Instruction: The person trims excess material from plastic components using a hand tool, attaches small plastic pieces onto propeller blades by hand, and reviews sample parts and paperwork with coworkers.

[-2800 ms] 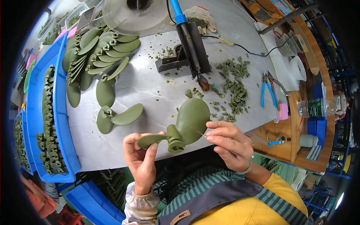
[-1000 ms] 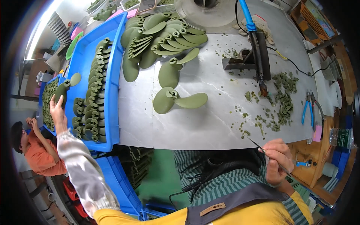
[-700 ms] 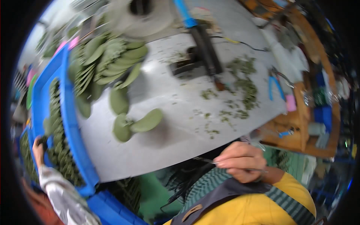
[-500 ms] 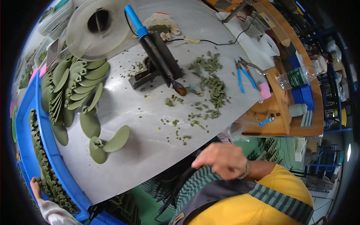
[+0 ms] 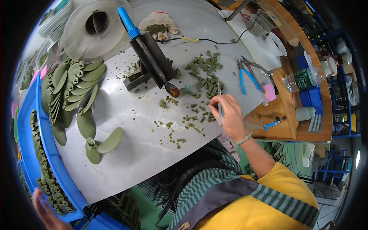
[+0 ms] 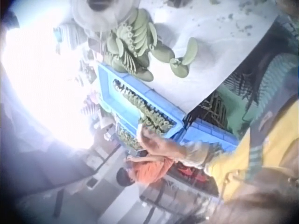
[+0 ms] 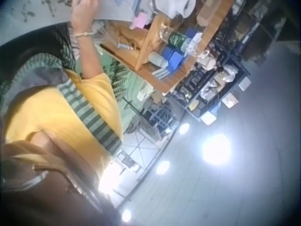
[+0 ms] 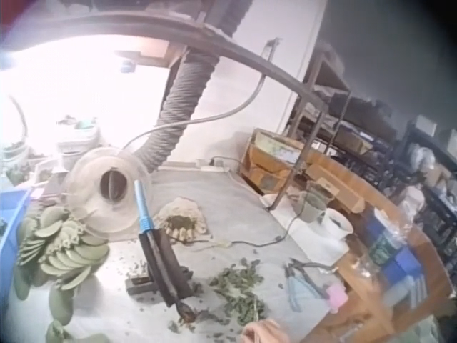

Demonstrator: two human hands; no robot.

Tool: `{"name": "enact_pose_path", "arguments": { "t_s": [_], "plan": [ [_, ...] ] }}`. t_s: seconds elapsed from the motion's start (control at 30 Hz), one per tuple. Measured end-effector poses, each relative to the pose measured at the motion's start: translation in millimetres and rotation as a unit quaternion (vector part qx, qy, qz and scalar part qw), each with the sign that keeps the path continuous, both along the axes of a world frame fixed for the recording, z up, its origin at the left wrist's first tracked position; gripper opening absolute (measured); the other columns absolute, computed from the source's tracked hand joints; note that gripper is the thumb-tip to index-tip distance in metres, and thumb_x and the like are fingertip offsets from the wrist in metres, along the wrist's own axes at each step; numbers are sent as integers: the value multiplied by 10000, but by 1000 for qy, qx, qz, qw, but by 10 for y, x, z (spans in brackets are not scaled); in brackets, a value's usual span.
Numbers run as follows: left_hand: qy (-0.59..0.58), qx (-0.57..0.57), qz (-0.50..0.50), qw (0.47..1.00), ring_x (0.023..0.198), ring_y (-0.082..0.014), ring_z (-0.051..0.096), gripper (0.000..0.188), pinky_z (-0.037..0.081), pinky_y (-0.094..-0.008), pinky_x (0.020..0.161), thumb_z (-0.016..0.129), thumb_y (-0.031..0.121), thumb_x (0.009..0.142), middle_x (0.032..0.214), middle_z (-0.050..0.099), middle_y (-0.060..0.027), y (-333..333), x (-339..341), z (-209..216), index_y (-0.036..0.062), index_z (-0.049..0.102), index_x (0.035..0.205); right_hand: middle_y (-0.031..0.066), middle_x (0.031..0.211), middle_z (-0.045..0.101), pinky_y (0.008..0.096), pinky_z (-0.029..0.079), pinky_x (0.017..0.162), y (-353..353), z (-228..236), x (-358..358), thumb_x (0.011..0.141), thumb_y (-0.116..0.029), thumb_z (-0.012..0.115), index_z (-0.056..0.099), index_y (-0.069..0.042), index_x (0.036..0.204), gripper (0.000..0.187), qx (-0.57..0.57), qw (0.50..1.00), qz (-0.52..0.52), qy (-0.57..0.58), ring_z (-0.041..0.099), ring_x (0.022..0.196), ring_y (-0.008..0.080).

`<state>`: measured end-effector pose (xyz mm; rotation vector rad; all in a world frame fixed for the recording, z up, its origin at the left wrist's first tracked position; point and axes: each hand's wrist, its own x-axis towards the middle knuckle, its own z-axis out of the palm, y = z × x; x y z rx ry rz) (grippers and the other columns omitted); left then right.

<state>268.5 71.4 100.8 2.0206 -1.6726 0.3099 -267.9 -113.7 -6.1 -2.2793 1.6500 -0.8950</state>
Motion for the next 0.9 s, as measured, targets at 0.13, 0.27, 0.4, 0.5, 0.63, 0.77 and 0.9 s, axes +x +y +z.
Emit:
{"name": "enact_pose_path", "arguments": {
  "t_s": [0.13,0.27,0.4,0.5,0.63,0.77,0.9],
  "plan": [
    [285,72,-144,945,1035,-246,584,167,455,-376,963,545,77,952,1105,614,-144,-165,-1693,-214,-22,626,1059,63,857,656,384,480,722,21,186,91,774,5,741,601,-49,896,193,-60,997,45,21,614,795,290],
    [614,211,-258,716,1119,-223,603,326,511,-312,952,560,-73,939,1273,546,-151,-591,-2602,-490,-68,541,1265,75,897,666,337,497,719,421,382,372,797,9,740,604,-48,930,198,77,962,140,-222,630,788,242],
    [803,141,-226,534,1090,-211,622,317,548,-322,931,605,-133,888,1169,561,-129,-715,-3031,-672,-80,589,1200,102,989,685,318,498,683,624,456,528,795,8,763,610,-54,982,250,176,896,247,-323,612,731,232],
    [798,122,-227,545,1045,-220,644,258,557,-330,920,619,-140,876,1158,566,-144,-718,-3043,-753,-91,631,1128,157,1029,694,327,529,733,605,465,499,798,23,768,609,-54,994,264,137,924,264,-241,677,833,247],
    [845,112,-144,502,972,-193,660,184,563,-295,839,625,-101,889,1099,637,-155,-663,-3062,-798,-71,672,1065,157,1035,697,335,537,747,589,435,497,767,36,783,604,-48,1035,333,109,915,296,-251,684,854,267],
    [844,113,-104,515,922,-165,665,162,555,-285,829,632,-72,901,1038,685,-132,-649,-3078,-803,-58,629,1063,154,1036,697,351,543,756,578,413,514,762,35,788,607,-48,1063,360,65,923,291,-241,688,878,272],
    [843,154,-148,493,973,-163,656,180,532,-300,892,646,-62,901,1057,678,-130,-686,-2991,-820,-39,594,1072,130,964,714,340,534,729,478,440,517,750,28,790,648,-38,1050,338,96,919,305,-230,679,860,268]
  ]
}}
